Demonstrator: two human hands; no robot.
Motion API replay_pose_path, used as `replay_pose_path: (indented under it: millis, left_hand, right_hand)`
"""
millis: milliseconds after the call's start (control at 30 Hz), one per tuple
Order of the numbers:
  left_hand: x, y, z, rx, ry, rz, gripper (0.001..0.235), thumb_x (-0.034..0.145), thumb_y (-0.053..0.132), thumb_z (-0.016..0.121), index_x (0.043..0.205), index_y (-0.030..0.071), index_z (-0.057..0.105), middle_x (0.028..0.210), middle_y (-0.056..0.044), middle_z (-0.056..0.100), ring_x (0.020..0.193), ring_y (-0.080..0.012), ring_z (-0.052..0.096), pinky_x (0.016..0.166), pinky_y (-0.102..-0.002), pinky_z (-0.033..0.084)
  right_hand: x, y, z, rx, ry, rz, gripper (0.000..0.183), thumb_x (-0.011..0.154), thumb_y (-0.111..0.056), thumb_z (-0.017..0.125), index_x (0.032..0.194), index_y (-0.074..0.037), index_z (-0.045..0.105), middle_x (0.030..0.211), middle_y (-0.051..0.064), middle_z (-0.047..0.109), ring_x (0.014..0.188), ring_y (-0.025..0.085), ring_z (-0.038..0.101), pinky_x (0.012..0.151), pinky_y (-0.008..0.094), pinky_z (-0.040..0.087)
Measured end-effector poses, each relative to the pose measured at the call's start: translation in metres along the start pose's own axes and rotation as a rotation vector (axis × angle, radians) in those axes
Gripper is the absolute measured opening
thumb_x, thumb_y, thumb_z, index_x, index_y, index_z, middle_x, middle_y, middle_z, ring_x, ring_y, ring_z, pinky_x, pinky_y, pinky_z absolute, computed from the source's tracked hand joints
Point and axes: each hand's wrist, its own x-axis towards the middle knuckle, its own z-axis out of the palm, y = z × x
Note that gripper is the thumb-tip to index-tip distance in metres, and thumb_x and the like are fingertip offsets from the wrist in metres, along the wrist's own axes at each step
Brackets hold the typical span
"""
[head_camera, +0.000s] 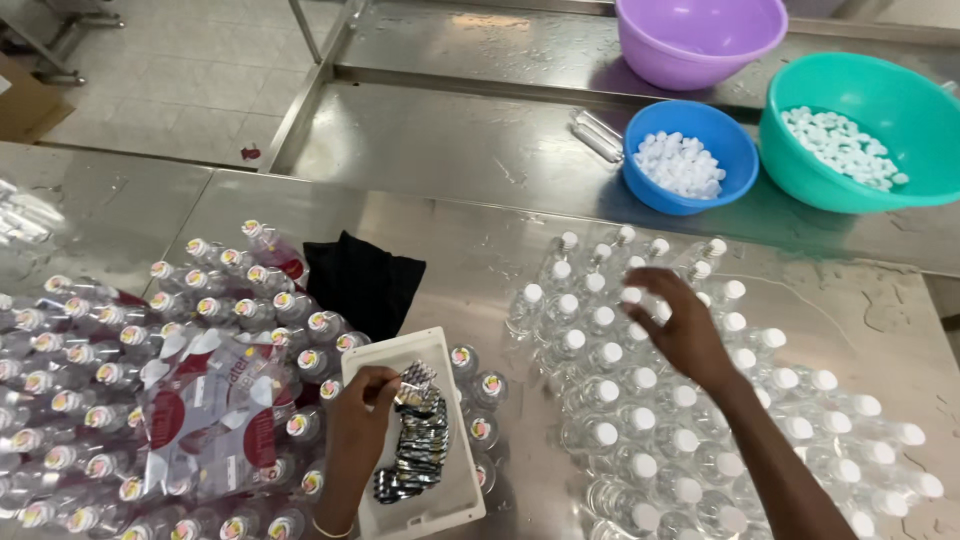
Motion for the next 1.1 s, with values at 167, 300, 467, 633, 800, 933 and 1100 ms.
replay_pose_path:
  millis: [167, 300, 467, 633, 800, 933, 1100]
  left_hand:
    - [-0.008, 0.006, -0.001, -0.097, 0.028, 0.018, 0.018, 0.099, 0.027, 0.074, 0.108, 0.013, 0.08, 0.105, -0.003, 0.086, 0.099, -0.0178, 0.08, 0.094, -0.033, 0.064]
    - [-0.029, 0.031, -0.011, -0.177, 0.028, 0.01, 0.02, 0.097, 0.029, 0.074, 0.107, 0.013, 0.08, 0.107, -0.004, 0.086, 0.104, -0.0194, 0.082, 0.098, -0.035, 0.065]
    - [-0.048, 0.045, -0.019, -0.26, 0.004, -0.027, 0.02, 0.095, 0.027, 0.077, 0.108, 0.012, 0.081, 0.103, -0.004, 0.087, 0.093, -0.0181, 0.084, 0.087, -0.034, 0.066]
    - [-0.061, 0.042, -0.014, -0.395, -0.016, -0.148, 0.026, 0.09, 0.024, 0.083, 0.112, 0.011, 0.081, 0.105, -0.003, 0.086, 0.092, -0.0169, 0.082, 0.084, -0.033, 0.062]
    - [-0.068, 0.017, 0.014, -0.739, -0.127, -0.219, 0.039, 0.087, 0.0, 0.08, 0.126, 0.001, 0.08, 0.127, -0.02, 0.086, 0.115, -0.0281, 0.081, 0.093, -0.04, 0.066]
    - [-0.071, 0.005, 0.04, -0.942, -0.179, -0.327, 0.041, 0.084, -0.008, 0.079, 0.122, -0.021, 0.076, 0.108, -0.036, 0.076, 0.104, -0.0405, 0.072, 0.097, -0.066, 0.071]
    - [-0.089, 0.04, 0.044, -0.668, 0.041, -0.296, 0.024, 0.091, -0.009, 0.078, 0.11, -0.022, 0.078, 0.105, -0.036, 0.082, 0.091, -0.0416, 0.079, 0.084, -0.055, 0.073]
  right_hand:
    - [-0.013, -0.11, 0.071, 0.316, -0.241, -0.094, 0.034, 0.098, -0.024, 0.078, 0.13, -0.014, 0.073, 0.135, 0.011, 0.076, 0.124, 0.029, 0.074, 0.108, 0.048, 0.061]
    - [-0.008, -0.167, 0.121, 0.382, -0.401, -0.007, 0.047, 0.098, -0.042, 0.077, 0.136, -0.016, 0.071, 0.136, 0.006, 0.074, 0.116, 0.026, 0.072, 0.096, 0.043, 0.059]
    - [-0.009, -0.205, 0.144, 0.687, -0.362, 0.111, 0.036, 0.093, -0.027, 0.085, 0.124, -0.012, 0.074, 0.115, 0.004, 0.077, 0.103, 0.021, 0.076, 0.093, 0.035, 0.065]
    - [-0.016, -0.215, 0.136, 0.846, -0.368, 0.398, 0.027, 0.091, -0.005, 0.088, 0.116, -0.01, 0.08, 0.093, 0.003, 0.075, 0.085, 0.017, 0.073, 0.077, 0.03, 0.064]
    - [-0.031, -0.204, 0.125, 1.076, -0.349, 0.467, 0.023, 0.088, 0.0, 0.088, 0.108, -0.002, 0.076, 0.092, 0.016, 0.087, 0.086, 0.025, 0.086, 0.081, 0.038, 0.071]
    - [-0.045, -0.203, 0.108, 1.017, -0.331, 0.504, 0.015, 0.094, -0.005, 0.085, 0.106, -0.003, 0.078, 0.093, 0.014, 0.085, 0.09, 0.022, 0.084, 0.087, 0.036, 0.07]
    - [-0.056, -0.201, 0.091, 0.897, -0.28, 0.27, 0.021, 0.087, -0.014, 0.092, 0.101, -0.013, 0.077, 0.103, 0.003, 0.075, 0.093, 0.018, 0.073, 0.088, 0.031, 0.064]
